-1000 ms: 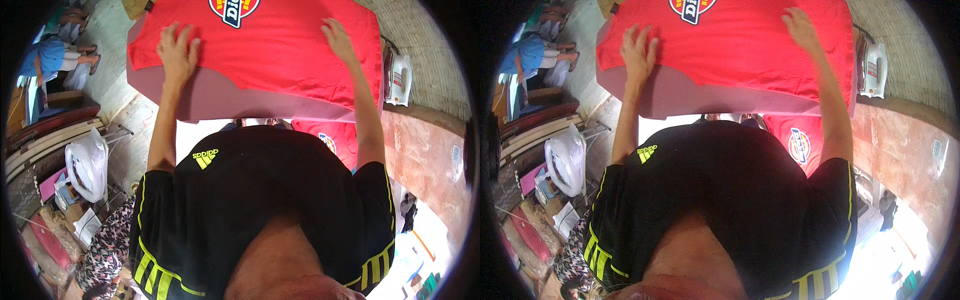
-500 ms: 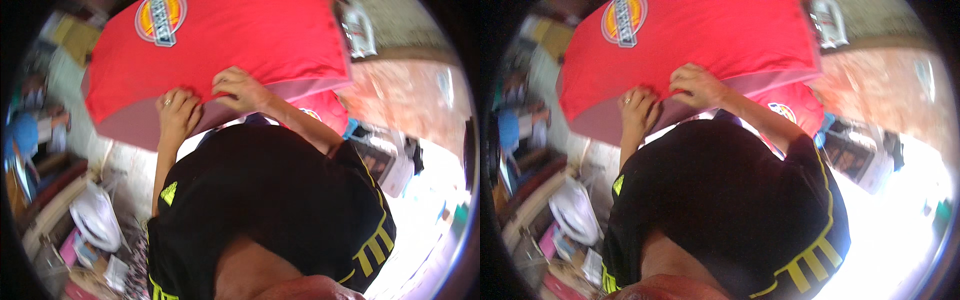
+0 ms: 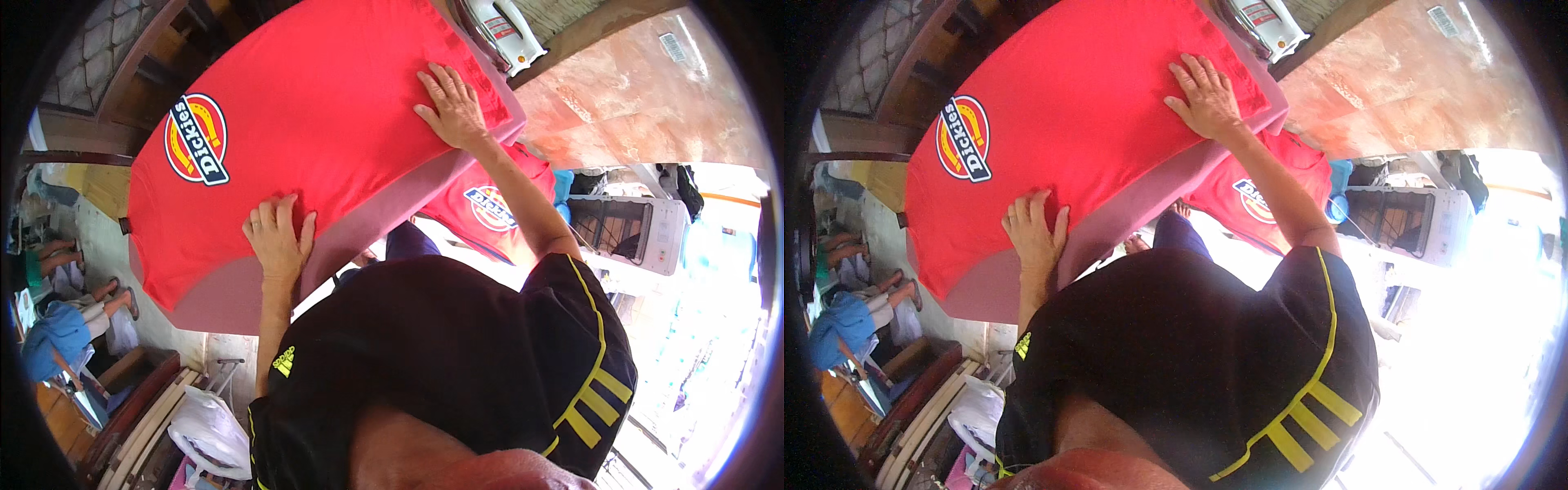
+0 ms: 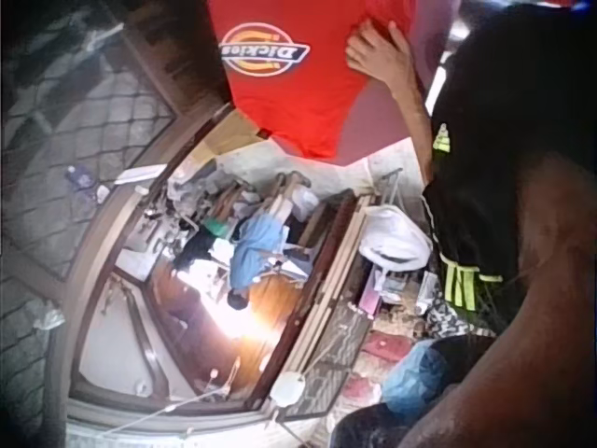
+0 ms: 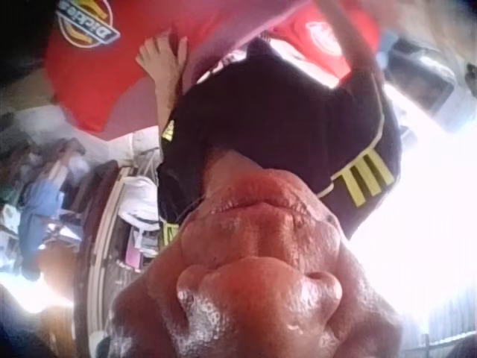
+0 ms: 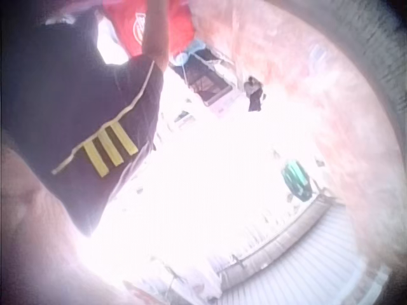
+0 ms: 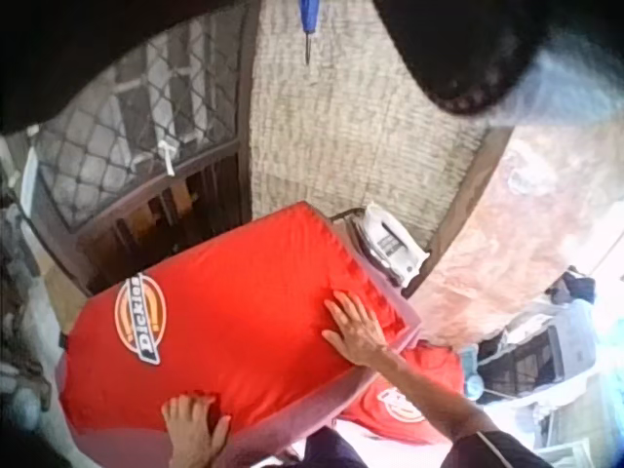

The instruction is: The person irons a red t-shirt on a pink ironing board. They smooth the fabric with their hands, use a white steam iron to press the front and back, and flip the shirt to iron different sections.

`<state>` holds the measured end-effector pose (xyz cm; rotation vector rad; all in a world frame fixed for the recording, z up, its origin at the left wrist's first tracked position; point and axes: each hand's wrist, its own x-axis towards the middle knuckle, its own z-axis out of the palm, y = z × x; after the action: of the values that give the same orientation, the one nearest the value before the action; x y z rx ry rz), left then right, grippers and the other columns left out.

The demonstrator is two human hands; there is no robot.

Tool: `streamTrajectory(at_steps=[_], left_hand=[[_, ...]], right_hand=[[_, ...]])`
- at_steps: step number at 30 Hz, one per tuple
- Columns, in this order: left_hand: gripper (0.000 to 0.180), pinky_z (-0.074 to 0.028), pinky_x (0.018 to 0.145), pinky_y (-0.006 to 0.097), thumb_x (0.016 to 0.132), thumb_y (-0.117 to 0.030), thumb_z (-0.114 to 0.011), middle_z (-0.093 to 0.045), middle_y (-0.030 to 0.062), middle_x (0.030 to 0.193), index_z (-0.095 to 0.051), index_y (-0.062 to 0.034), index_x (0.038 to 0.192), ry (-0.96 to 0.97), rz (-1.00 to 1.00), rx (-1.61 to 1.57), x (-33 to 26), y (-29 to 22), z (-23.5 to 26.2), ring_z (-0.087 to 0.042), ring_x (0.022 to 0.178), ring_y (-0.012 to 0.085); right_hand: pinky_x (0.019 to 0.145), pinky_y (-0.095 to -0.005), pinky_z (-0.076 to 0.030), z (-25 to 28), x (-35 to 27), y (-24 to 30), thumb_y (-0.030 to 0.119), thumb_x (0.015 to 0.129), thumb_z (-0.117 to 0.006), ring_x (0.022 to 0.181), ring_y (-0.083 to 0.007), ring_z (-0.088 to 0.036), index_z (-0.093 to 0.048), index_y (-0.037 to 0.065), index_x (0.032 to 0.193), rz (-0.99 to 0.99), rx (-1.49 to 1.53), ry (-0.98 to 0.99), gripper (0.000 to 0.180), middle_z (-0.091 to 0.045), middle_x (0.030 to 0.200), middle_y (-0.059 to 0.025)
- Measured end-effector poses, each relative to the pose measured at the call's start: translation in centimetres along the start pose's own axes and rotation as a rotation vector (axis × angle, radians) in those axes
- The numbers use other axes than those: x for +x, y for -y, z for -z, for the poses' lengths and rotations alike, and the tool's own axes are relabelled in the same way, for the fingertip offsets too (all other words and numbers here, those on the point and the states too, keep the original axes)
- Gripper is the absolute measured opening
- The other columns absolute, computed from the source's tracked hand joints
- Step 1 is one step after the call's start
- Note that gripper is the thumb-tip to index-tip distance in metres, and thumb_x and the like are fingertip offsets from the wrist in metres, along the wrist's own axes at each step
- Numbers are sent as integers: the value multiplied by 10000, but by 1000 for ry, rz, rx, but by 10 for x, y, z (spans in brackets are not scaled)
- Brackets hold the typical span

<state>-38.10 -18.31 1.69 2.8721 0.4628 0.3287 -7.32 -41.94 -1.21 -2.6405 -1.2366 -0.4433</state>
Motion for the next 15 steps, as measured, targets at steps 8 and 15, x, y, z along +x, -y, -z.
streamTrajectory(at_steps=[8,15], left_hand=[[751,-163,1102,631,886,-545,-552,-210,182,1582,-354,-151,1494,82,140,186,15,-11,-2,-180,1449,419],[841,-165,1098,645,903,-649,-465,-205,209,1578,-306,-80,1501,-187,350,243,100,55,-33,-180,1447,435]], right_hand=[[1113,-535,-290,-21,35,-37,481,927,-548,1401,-367,-313,-459,94,1409,31,-68,-136,625,-329,1524,-150],[1107,-481,-335,-55,153,-9,483,923,-561,1363,-325,-397,-469,54,1394,505,143,-70,643,-426,1471,-157]])
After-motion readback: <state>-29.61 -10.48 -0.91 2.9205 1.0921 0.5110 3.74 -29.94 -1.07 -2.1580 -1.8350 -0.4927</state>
